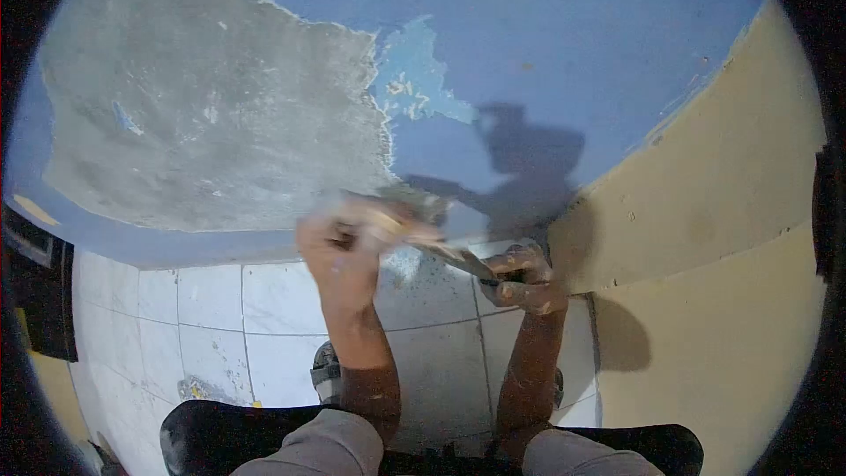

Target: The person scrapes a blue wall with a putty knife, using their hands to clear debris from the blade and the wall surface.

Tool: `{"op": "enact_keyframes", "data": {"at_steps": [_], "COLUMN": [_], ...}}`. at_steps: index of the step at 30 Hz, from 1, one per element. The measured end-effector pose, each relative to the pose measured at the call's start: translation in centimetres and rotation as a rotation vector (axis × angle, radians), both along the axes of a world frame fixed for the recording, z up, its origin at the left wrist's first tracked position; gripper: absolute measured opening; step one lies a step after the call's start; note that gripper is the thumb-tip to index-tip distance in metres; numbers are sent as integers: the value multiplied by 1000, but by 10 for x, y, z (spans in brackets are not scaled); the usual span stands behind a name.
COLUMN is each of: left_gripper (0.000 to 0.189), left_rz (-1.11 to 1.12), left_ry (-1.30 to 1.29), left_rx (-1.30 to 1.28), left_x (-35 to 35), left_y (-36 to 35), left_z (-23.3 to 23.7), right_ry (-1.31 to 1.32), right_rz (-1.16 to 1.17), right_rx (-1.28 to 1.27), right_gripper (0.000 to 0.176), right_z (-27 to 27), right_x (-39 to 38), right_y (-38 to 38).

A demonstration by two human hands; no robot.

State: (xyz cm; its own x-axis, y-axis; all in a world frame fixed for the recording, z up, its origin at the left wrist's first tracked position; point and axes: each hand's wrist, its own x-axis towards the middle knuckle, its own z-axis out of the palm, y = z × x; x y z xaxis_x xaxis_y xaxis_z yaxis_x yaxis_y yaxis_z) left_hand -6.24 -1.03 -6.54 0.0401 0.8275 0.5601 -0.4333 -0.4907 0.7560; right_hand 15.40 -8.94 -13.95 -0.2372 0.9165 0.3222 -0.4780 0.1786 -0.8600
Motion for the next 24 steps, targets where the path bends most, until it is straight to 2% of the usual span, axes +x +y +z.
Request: {"op": "enact_keyframes", "data": {"at_steps": [1,2,4,5,7,8,11,13,15,17,18,21,22,24], "left_gripper": [21,20,20,20,21,22,32,40,53,69,75,49,43,40], "left_rz": [47,46,47,62,93,112,-58,-9,-44,-165,-103,-247,-177,-241], "left_ry": [-124,-201,-354,-355,-358,-274,-55,84,68,-100,-82,70,69,-38], "left_rx": [-77,-76,-74,-91,-126,-159,-221,-306,-392,-482,-460,-280,-305,-341], "left_x": [2,1,2,6,20,31,52,70,77,79,87,80,86,88], "left_y": [4,8,14,13,11,9,5,-3,-8,-11,-16,-10,-12,-13], "left_z": [-2,-1,11,12,12,10,-6,-10,-15,-20,-12,-8,-7,0], "right_ry": [-30,-166,-24,47,35,29,50,92,170,274,273,232,314,305], "right_rz": [13,-123,-38,5,-91,-137,-145,-97,-37,11,57,-63,-39,-101], "right_rx": [8,172,69,19,-38,-67,-194,-231,-285,-378,-436,-522,-557,-537], "right_gripper": [27,31,34,36,36,36,35,36,37,38,38,50,50,45], "right_z": [-2,-4,-3,-3,1,5,19,14,15,34,41,32,41,40], "right_x": [7,11,19,23,23,21,16,10,-2,-21,-24,-41,-45,-52], "right_y": [-3,-6,-10,-11,-9,-8,-7,-7,-4,-2,1,2,1,5]}}
